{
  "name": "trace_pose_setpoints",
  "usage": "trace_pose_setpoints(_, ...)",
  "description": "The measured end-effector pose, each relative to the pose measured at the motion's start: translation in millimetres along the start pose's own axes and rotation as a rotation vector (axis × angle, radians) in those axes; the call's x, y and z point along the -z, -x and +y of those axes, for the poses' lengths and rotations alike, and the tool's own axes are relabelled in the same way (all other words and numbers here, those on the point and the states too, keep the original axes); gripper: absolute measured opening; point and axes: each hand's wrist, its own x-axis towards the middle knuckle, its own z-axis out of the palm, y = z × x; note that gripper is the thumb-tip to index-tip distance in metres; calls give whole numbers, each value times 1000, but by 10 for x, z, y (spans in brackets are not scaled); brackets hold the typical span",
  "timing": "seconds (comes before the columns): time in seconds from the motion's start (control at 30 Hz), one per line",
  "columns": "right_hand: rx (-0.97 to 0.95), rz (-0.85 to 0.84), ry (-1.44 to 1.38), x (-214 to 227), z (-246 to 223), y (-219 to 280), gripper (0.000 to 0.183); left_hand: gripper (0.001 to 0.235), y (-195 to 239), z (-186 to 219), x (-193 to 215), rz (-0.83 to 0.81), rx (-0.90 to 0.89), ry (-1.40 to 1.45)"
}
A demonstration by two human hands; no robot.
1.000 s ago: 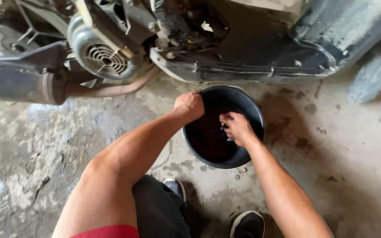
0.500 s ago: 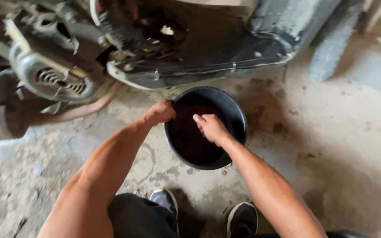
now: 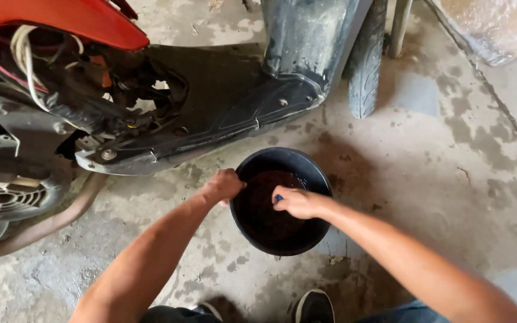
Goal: The person cleans the lower side panel and engine area of a red motorcycle using a blue cloth and a bucket of water. They repeatedly dip the cloth into the bucket, wring it out, and wipe the motorcycle's bodywork.
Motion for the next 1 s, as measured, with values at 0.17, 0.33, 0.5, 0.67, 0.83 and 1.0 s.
trace_pose_setpoints(0.17, -9, 107, -93, 389, 251, 207, 47, 41, 731, 652, 379, 123, -146, -496)
trace_pose_setpoints(0.33, 89, 162, -553, 552, 164, 290, 58, 55, 888, 761, 560, 13, -254, -199)
trace_pose_setpoints(0.5, 207, 277, -533, 602, 98, 302, 53, 100, 967, 963, 415, -267, -456, 456)
trace_pose_setpoints(0.67, 308, 221, -676, 408, 233, 108, 57, 16, 758, 781, 246, -120, -368, 471)
trace_pose_setpoints(0.83, 327, 166, -657, 293, 158, 25, 50, 45, 938, 853, 317, -168, -223, 551)
trace_pose_setpoints(1.0, 232, 79, -527, 215, 350, -354, 50, 44, 882, 667, 245, -104, -287, 231)
